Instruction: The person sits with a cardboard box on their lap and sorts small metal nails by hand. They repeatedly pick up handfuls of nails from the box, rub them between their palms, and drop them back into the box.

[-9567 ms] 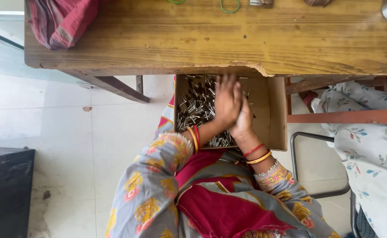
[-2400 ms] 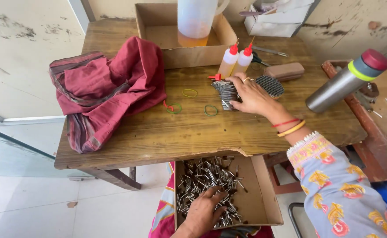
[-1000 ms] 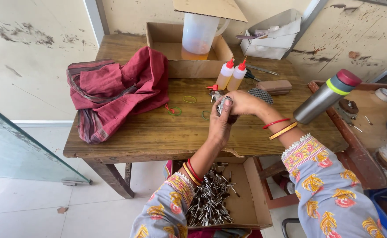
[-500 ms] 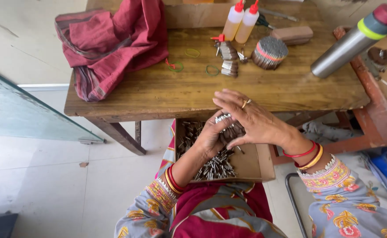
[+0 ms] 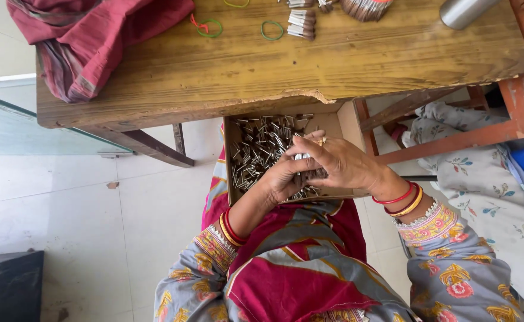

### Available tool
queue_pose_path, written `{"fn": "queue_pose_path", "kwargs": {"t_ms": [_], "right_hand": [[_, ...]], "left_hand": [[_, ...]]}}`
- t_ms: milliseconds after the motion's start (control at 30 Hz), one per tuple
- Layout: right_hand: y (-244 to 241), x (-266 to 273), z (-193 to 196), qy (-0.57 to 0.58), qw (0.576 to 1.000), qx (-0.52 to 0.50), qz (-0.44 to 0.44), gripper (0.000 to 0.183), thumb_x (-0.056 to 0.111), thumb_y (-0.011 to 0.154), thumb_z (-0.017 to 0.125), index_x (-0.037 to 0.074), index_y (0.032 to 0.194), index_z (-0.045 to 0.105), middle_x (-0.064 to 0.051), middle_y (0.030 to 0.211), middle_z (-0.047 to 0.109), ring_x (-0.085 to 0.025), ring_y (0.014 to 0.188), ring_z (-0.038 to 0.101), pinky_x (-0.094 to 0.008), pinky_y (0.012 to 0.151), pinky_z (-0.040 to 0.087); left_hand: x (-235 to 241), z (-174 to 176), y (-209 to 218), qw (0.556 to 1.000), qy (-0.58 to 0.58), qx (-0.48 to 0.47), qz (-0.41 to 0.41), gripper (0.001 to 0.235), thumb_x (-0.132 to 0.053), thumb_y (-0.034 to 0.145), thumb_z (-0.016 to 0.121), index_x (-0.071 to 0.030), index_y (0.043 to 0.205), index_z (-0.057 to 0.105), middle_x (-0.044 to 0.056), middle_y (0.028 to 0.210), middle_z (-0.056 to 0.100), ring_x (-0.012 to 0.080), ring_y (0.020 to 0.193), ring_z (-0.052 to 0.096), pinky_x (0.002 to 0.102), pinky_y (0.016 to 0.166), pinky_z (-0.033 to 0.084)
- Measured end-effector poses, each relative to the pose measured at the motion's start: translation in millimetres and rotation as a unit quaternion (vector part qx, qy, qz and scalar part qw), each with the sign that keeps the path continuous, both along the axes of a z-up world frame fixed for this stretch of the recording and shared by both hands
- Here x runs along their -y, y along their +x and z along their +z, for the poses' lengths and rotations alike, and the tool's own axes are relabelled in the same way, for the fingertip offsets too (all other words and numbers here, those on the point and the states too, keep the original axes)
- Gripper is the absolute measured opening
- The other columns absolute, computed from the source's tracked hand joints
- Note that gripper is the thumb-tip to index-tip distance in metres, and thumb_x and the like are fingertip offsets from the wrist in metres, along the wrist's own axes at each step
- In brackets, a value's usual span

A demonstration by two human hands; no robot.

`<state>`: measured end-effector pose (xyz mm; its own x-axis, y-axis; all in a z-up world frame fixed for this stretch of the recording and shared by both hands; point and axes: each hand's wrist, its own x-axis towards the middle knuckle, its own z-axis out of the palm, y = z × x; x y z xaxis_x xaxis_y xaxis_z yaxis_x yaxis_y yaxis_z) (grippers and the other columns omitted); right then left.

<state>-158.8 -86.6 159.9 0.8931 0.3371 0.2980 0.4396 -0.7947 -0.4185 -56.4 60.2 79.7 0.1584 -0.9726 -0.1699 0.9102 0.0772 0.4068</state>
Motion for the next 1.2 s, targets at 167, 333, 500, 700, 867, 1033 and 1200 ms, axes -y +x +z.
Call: {"fn": "queue_pose_path", "kwargs": {"t_ms": [167, 333, 500, 700, 867, 1033, 1200], "right_hand": [[11, -10, 9, 0.012, 0.997, 0.074, -0.032, 0.137, 0.037, 0.065, 0.093, 0.022, 0.165, 0.0, -0.02, 0.135, 0.061, -0.039, 0.113, 0.066, -0.046, 0.093, 0.056], [15, -10, 4, 0.018, 0.998, -0.004, -0.059, 0.134, 0.034, 0.06, 0.095, 0.025, 0.164, 0.01, -0.018, 0.141, 0.06, -0.038, 0.119, 0.064, -0.044, 0.093, 0.057], [17, -11, -6, -0.028, 0.989, 0.134, -0.051, 0.112, 0.062, 0.081, 0.074, 0.02, 0.165, 0.011, -0.011, 0.151, 0.053, -0.03, 0.136, 0.056, -0.046, 0.114, 0.049], [28, -55, -56, 0.543, 0.779, 0.097, -0.297, 0.083, 0.061, 0.109, 0.024, 0.005, 0.166, 0.005, -0.02, 0.164, 0.036, -0.027, 0.152, 0.042, -0.041, 0.129, 0.025], [24, -62, -105, 0.675, 0.676, 0.026, -0.294, 0.072, 0.05, 0.113, 0.026, -0.002, 0.163, 0.023, -0.019, 0.166, 0.035, -0.027, 0.154, 0.033, -0.04, 0.129, 0.024], [32, -44, -131, 0.723, 0.645, 0.015, -0.248, 0.066, 0.048, 0.11, 0.024, 0.007, 0.162, 0.025, -0.011, 0.166, 0.034, -0.024, 0.155, 0.033, -0.037, 0.128, 0.024], [34, -27, -163, 0.753, 0.635, 0.026, -0.169, 0.059, 0.043, 0.112, 0.032, 0.008, 0.158, 0.037, -0.009, 0.164, 0.042, -0.022, 0.154, 0.038, -0.036, 0.132, 0.023]], "left_hand": [[4, -2, 0, 0.999, -0.004, 0.03, 0.036, 0.08, 0.003, 0.086, 0.074, -0.01, 0.156, 0.039, 0.01, 0.133, 0.059, 0.0237, 0.117, 0.065, 0.036, 0.095, 0.058], [8, -12, 5, 0.991, 0.001, 0.084, 0.101, 0.095, 0.009, 0.081, 0.074, -0.014, 0.162, 0.028, 0.01, 0.126, 0.059, 0.0236, 0.11, 0.065, 0.037, 0.096, 0.059], [8, -17, 6, 0.998, -0.001, 0.036, 0.051, 0.08, 0.004, 0.084, 0.076, -0.006, 0.154, 0.041, 0.01, 0.13, 0.063, 0.0209, 0.114, 0.067, 0.034, 0.095, 0.06], [20, -9, -34, 0.9, 0.109, 0.331, 0.262, 0.039, -0.004, 0.096, 0.077, 0.004, 0.133, 0.066, 0.024, 0.116, 0.071, 0.0243, 0.104, 0.07, 0.036, 0.095, 0.055], [24, -11, -34, 0.786, 0.1, 0.497, 0.353, 0.041, -0.019, 0.109, 0.05, -0.004, 0.146, 0.059, 0.025, 0.16, 0.05, 0.0359, 0.156, 0.04, 0.042, 0.128, 0.03], [36, -29, -28, 0.772, 0.131, 0.536, 0.316, 0.048, -0.029, 0.11, 0.042, -0.008, 0.153, 0.049, 0.023, 0.166, 0.038, 0.0408, 0.158, 0.03, 0.042, 0.128, 0.027], [55, -52, -12, 0.716, 0.197, 0.578, 0.337, 0.05, -0.029, 0.108, 0.042, -0.008, 0.151, 0.053, 0.022, 0.164, 0.041, 0.0419, 0.156, 0.03, 0.044, 0.13, 0.024]]}}
